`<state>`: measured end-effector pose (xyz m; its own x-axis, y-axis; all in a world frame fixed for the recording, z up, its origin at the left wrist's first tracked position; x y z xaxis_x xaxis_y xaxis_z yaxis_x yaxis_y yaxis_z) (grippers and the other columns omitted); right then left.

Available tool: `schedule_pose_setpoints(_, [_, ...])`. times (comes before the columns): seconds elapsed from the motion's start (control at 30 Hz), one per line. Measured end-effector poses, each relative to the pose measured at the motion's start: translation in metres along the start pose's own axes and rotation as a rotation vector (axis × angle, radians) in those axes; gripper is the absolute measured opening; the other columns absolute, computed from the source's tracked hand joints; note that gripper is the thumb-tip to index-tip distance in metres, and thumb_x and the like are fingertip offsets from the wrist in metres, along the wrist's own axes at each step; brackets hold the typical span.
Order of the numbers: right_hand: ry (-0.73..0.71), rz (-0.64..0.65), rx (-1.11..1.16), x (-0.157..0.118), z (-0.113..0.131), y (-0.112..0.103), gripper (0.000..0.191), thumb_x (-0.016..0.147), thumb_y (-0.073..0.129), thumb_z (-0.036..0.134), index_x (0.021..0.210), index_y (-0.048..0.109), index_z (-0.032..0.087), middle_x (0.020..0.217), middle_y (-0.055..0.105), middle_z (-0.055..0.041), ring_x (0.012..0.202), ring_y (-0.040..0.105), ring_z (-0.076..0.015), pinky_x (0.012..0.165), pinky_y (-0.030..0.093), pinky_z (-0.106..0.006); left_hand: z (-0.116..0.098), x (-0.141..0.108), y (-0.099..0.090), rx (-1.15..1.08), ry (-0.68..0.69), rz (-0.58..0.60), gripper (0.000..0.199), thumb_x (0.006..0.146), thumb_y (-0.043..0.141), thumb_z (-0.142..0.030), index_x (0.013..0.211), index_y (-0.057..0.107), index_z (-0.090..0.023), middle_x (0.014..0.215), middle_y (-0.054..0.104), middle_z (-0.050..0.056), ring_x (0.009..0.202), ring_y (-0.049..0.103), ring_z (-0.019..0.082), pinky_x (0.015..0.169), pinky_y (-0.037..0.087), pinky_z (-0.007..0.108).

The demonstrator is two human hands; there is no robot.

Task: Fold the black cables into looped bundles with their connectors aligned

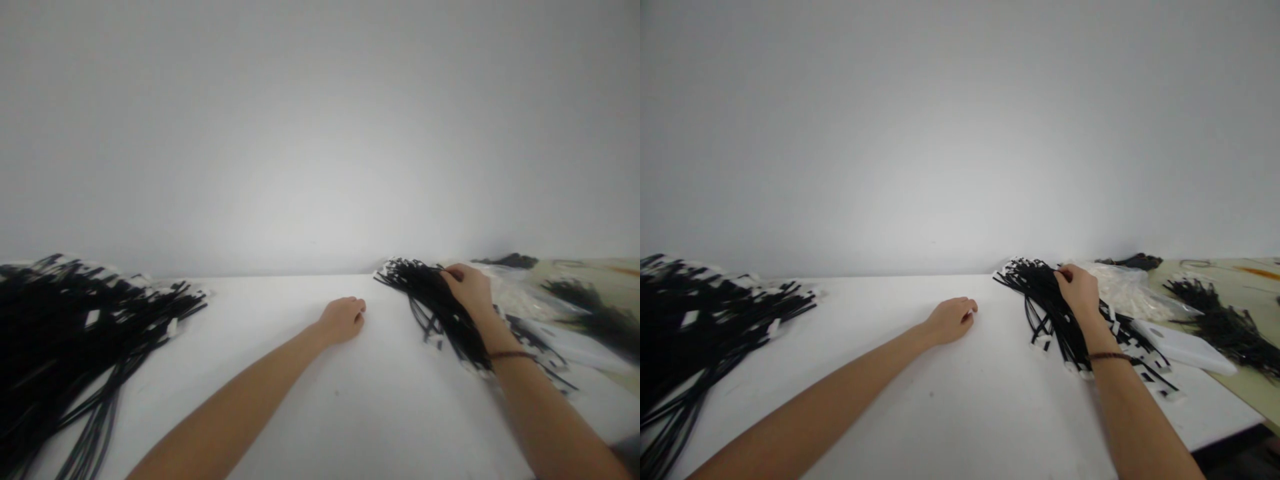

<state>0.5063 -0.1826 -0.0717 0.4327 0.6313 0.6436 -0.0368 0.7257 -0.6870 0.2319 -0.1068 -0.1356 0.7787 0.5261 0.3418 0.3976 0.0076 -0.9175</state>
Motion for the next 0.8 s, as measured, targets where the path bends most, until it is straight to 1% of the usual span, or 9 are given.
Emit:
schedule_pose_setpoints(0.17, [0.011, -0.165, 0.051, 0.000, 0.008, -0.009, 0.024, 0.073, 0.045, 0.034, 0.081, 0.059, 0.015, 0.075, 0.063, -0.0081, 0.070, 0.057, -0.0198, 0.068, 0.040, -0.029, -0.001, 0.001, -0.001, -0.001, -0.007, 0.016, 0.022, 0.075, 0.037, -0.019, 0.091, 0.052, -0.019, 0.084, 0.057, 0.005, 0.077, 0.053, 0.018, 0.071, 0.039, 0.029])
schedule_pose_setpoints(0.37, [0.022, -0.377, 0.205, -0.005, 0.019, -0.017, 0.027, 0.082, 0.035, 0.032, 0.097, 0.045, 0.012, 0.072, 0.061, -0.0077, 0.070, 0.057, -0.0183, 0.068, 0.040, -0.029, 0.000, 0.000, 0.000, -0.031, 0.012, -0.019, 0.022, 0.074, 0.037, -0.018, 0.089, 0.053, -0.018, 0.081, 0.057, 0.005, 0.075, 0.052, 0.018, 0.070, 0.039, 0.029])
schedule_pose_setpoints(0.47, [-0.045, -0.389, 0.301, -0.009, 0.034, -0.018, 0.028, 0.084, 0.032, 0.031, 0.101, 0.042, 0.011, 0.071, 0.059, -0.0073, 0.069, 0.056, -0.0169, 0.067, 0.041, -0.029, 0.002, 0.001, 0.001, -0.155, -0.013, -0.043, 0.021, 0.074, 0.041, -0.021, 0.091, 0.053, -0.019, 0.077, 0.057, 0.004, 0.072, 0.052, 0.016, 0.069, 0.039, 0.028])
schedule_pose_setpoints(0.53, [-0.150, -0.279, 0.353, -0.015, 0.050, -0.017, 0.027, 0.083, 0.035, 0.031, 0.101, 0.043, 0.012, 0.076, 0.059, -0.0077, 0.071, 0.056, -0.0161, 0.067, 0.042, -0.028, 0.006, 0.004, 0.001, -0.384, -0.080, -0.078, 0.026, 0.075, 0.045, -0.029, 0.098, 0.051, -0.020, 0.073, 0.057, 0.002, 0.065, 0.052, 0.015, 0.064, 0.039, 0.027])
schedule_pose_setpoints(0.57, [-0.236, -0.175, 0.367, -0.018, 0.060, -0.016, 0.027, 0.082, 0.038, 0.031, 0.100, 0.045, 0.013, 0.080, 0.060, -0.0081, 0.073, 0.056, -0.0158, 0.068, 0.043, -0.027, 0.009, 0.005, 0.000, -0.540, -0.133, -0.095, 0.031, 0.075, 0.046, -0.035, 0.101, 0.049, -0.020, 0.071, 0.057, 0.002, 0.061, 0.052, 0.014, 0.060, 0.039, 0.026])
schedule_pose_setpoints(0.63, [-0.470, 0.122, 0.362, -0.028, 0.080, -0.011, 0.026, 0.078, 0.045, 0.030, 0.098, 0.050, 0.015, 0.089, 0.060, -0.0083, 0.079, 0.056, -0.0158, 0.071, 0.043, -0.027, 0.017, 0.009, -0.001, -0.882, -0.261, -0.145, 0.042, 0.072, 0.050, -0.045, 0.105, 0.046, -0.019, 0.071, 0.058, 0.003, 0.055, 0.051, 0.012, 0.051, 0.037, 0.023])
schedule_pose_setpoints(0.7, [-0.659, 0.426, 0.337, -0.040, 0.095, -0.004, 0.029, 0.074, 0.050, 0.030, 0.099, 0.054, 0.016, 0.096, 0.059, -0.0078, 0.084, 0.056, -0.0165, 0.076, 0.044, -0.028, 0.026, 0.011, -0.004, -1.199, -0.398, -0.229, 0.048, 0.067, 0.055, -0.048, 0.103, 0.045, -0.019, 0.075, 0.059, 0.005, 0.053, 0.052, 0.011, 0.047, 0.036, 0.021])
schedule_pose_setpoints(0.77, [-0.722, 0.608, 0.309, -0.048, 0.100, 0.002, 0.033, 0.072, 0.053, 0.029, 0.102, 0.056, 0.017, 0.099, 0.060, -0.0072, 0.088, 0.055, -0.0176, 0.080, 0.043, -0.030, 0.035, 0.011, -0.007, -1.459, -0.492, -0.337, 0.047, 0.064, 0.059, -0.047, 0.099, 0.044, -0.019, 0.078, 0.059, 0.005, 0.054, 0.054, 0.011, 0.047, 0.039, 0.021])
schedule_pose_setpoints(0.8, [-0.714, 0.642, 0.294, -0.049, 0.099, 0.004, 0.034, 0.071, 0.054, 0.029, 0.102, 0.057, 0.016, 0.099, 0.060, -0.0071, 0.089, 0.055, -0.0181, 0.080, 0.043, -0.030, 0.039, 0.011, -0.008, -1.566, -0.519, -0.385, 0.045, 0.064, 0.059, -0.047, 0.098, 0.043, -0.020, 0.078, 0.058, 0.004, 0.054, 0.054, 0.011, 0.049, 0.040, 0.022])
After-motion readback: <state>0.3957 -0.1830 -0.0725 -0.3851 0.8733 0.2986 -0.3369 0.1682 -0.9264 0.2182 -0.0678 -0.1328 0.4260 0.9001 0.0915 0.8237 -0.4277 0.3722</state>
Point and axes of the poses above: each hand's wrist, its own x-axis towards the middle knuckle, its own y-axis out of the palm, z = x × y, the point moved 2 cm from there along x, towards the middle knuckle
